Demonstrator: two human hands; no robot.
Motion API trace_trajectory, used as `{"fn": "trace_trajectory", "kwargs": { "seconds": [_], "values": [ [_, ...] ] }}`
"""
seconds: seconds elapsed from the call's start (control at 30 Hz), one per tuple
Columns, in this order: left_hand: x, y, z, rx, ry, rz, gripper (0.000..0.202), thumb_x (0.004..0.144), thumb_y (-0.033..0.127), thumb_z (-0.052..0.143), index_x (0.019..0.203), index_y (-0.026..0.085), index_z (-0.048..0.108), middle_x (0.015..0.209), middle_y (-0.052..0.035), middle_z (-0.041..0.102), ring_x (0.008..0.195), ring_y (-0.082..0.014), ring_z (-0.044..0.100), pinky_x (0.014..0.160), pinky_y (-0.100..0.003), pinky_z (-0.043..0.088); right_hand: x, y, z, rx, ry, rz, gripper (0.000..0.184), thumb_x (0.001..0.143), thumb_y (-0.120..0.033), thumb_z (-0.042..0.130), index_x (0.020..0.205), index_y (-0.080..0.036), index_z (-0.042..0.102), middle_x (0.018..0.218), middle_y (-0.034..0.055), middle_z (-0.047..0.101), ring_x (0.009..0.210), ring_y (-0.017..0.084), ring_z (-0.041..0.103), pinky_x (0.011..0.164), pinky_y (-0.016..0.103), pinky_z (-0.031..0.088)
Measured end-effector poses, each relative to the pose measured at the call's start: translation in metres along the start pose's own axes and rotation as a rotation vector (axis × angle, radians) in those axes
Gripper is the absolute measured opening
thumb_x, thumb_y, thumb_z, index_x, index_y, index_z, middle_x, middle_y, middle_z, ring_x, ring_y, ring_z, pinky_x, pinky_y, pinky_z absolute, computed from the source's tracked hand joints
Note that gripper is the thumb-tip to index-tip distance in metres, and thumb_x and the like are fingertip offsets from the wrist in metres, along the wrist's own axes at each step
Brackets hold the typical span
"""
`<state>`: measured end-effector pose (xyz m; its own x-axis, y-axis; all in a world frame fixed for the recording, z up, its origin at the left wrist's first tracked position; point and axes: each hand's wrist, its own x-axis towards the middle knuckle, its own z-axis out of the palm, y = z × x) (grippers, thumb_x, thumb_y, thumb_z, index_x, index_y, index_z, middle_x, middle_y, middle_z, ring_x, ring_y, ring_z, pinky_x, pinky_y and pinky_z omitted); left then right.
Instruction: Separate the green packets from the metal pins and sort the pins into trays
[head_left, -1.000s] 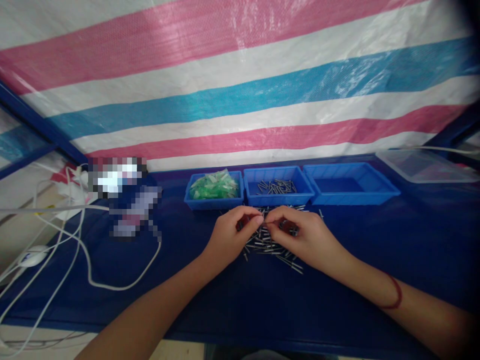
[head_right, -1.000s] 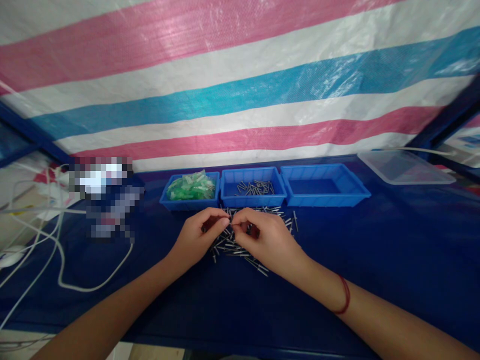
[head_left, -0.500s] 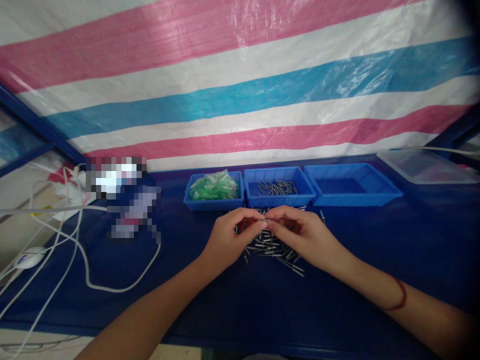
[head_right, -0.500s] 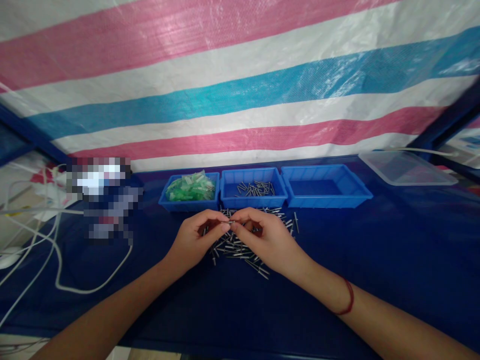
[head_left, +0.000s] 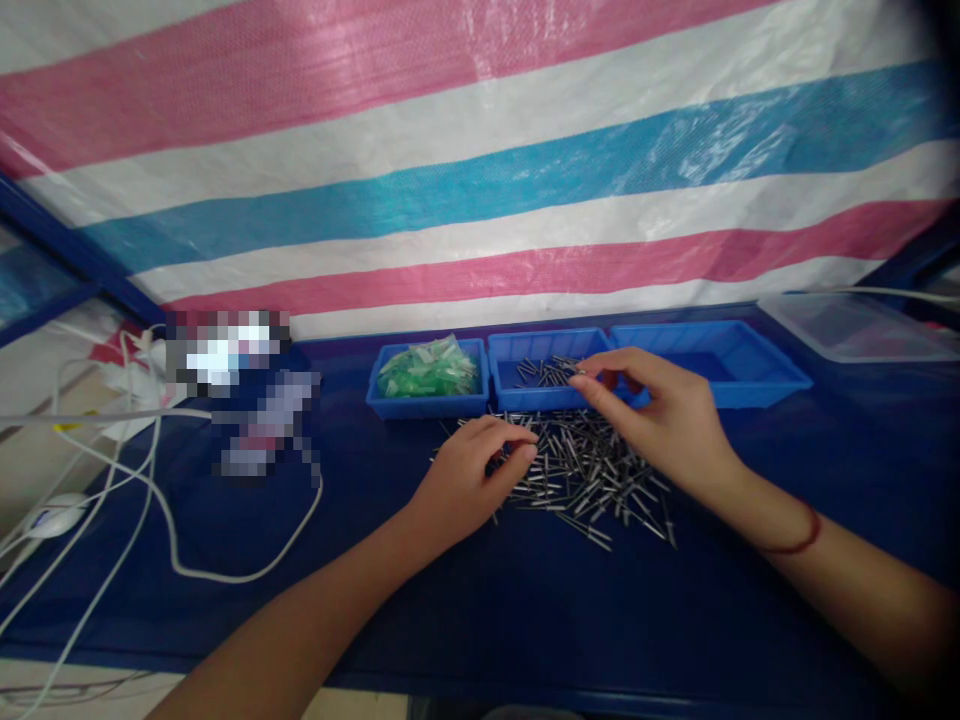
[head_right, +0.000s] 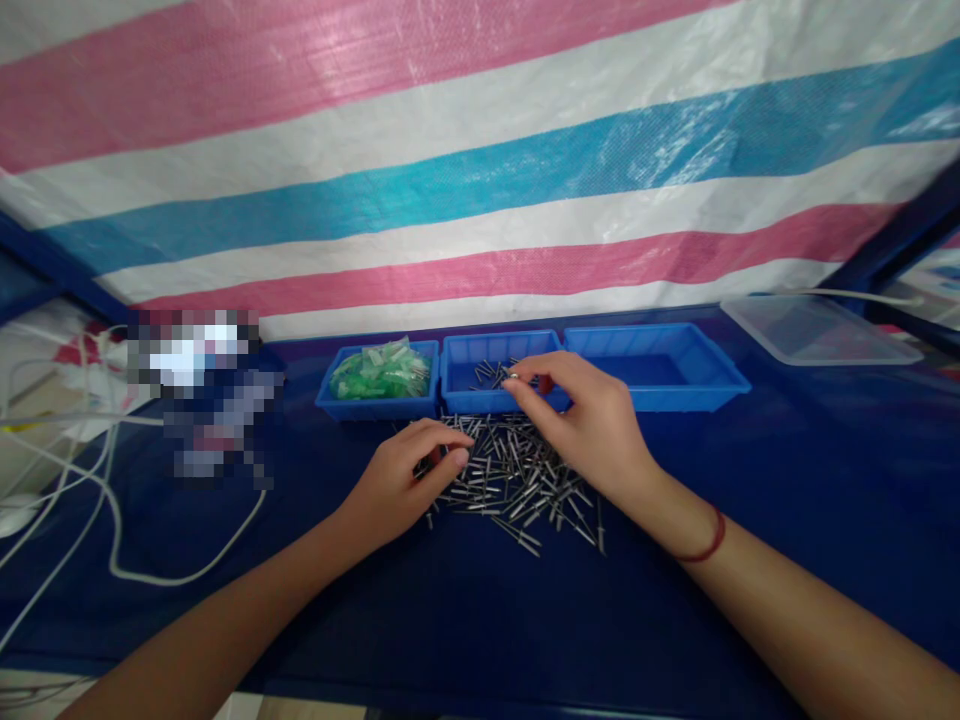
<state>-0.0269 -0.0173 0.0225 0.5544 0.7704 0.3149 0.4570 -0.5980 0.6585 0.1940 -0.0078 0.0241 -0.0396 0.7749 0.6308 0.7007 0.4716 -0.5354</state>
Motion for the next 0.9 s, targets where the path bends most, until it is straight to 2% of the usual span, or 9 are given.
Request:
{"fn": "trace_trajectory", "kwargs": {
  "seconds": [0.1,0.17,0.33,0.47,0.53,0.63,0.9],
  "values": [
    [0.001,0.0,0.001,0.073,-0.044,0.081,0.019,0.094,0.024,0.047,0.097,0.017,0.065,0.097,-0.0057,0.067,0.093,-0.0165,0.06,0.087,-0.03,0.044,0.006,0.017,-0.002,-0.218,-0.063,-0.083,0.019,0.089,-0.034,0.055,0.097,-0.019,0.065,0.093,0.0069,0.07,0.087,0.023,0.061,0.08,0.038,0.045],
    [0.001,-0.001,0.002,0.152,-0.084,0.125,0.02,0.095,0.024,0.046,0.098,0.018,0.065,0.099,-0.0059,0.067,0.094,-0.0177,0.059,0.088,-0.032,0.043,0.007,0.019,-0.003,-0.297,-0.094,-0.122,0.02,0.09,-0.033,0.054,0.098,-0.019,0.065,0.096,0.0079,0.07,0.092,0.025,0.06,0.083,0.041,0.044],
    [0.0,-0.004,0.004,0.318,-0.141,0.169,0.025,0.095,0.026,0.044,0.102,0.017,0.066,0.102,-0.0075,0.064,0.092,-0.019,0.057,0.088,-0.035,0.042,0.001,-0.004,-0.009,-0.177,-0.117,-0.204,0.015,0.091,-0.022,0.049,0.095,-0.017,0.063,0.092,0.0077,0.069,0.087,0.021,0.061,0.082,0.035,0.046],
    [-0.001,-0.006,0.004,0.369,-0.148,0.164,0.025,0.095,0.025,0.044,0.106,0.018,0.065,0.104,-0.0074,0.063,0.093,-0.0195,0.056,0.087,-0.035,0.042,-0.005,-0.013,-0.009,-0.09,-0.373,-0.209,0.016,0.088,-0.017,0.048,0.095,-0.017,0.062,0.085,0.0041,0.066,0.075,0.015,0.061,0.07,0.028,0.046],
    [-0.001,-0.006,0.004,0.395,-0.17,0.165,0.025,0.094,0.023,0.044,0.109,0.02,0.065,0.106,-0.0066,0.062,0.093,-0.0199,0.056,0.086,-0.036,0.042,-0.006,-0.01,-0.007,-0.13,-0.502,-0.214,0.017,0.088,-0.017,0.048,0.097,-0.019,0.063,0.085,0.0034,0.065,0.073,0.015,0.061,0.067,0.027,0.045],
    [-0.001,-0.005,0.004,0.431,-0.198,0.163,0.026,0.092,0.021,0.047,0.11,0.023,0.065,0.107,-0.0056,0.062,0.092,-0.0199,0.055,0.083,-0.036,0.043,-0.008,-0.005,-0.002,-0.202,-0.617,-0.231,0.02,0.091,-0.021,0.047,0.098,-0.02,0.065,0.086,0.0041,0.063,0.073,0.015,0.061,0.066,0.027,0.045],
    [0.0,-0.006,0.005,0.42,-0.181,0.159,0.021,0.091,0.022,0.049,0.101,0.019,0.066,0.103,-0.0062,0.062,0.089,-0.0198,0.055,0.081,-0.035,0.043,-0.004,-0.013,0.008,-0.25,-0.671,-0.349,0.019,0.093,-0.022,0.049,0.09,-0.019,0.067,0.089,0.0059,0.061,0.083,0.018,0.055,0.072,0.03,0.044]
  ]
}}
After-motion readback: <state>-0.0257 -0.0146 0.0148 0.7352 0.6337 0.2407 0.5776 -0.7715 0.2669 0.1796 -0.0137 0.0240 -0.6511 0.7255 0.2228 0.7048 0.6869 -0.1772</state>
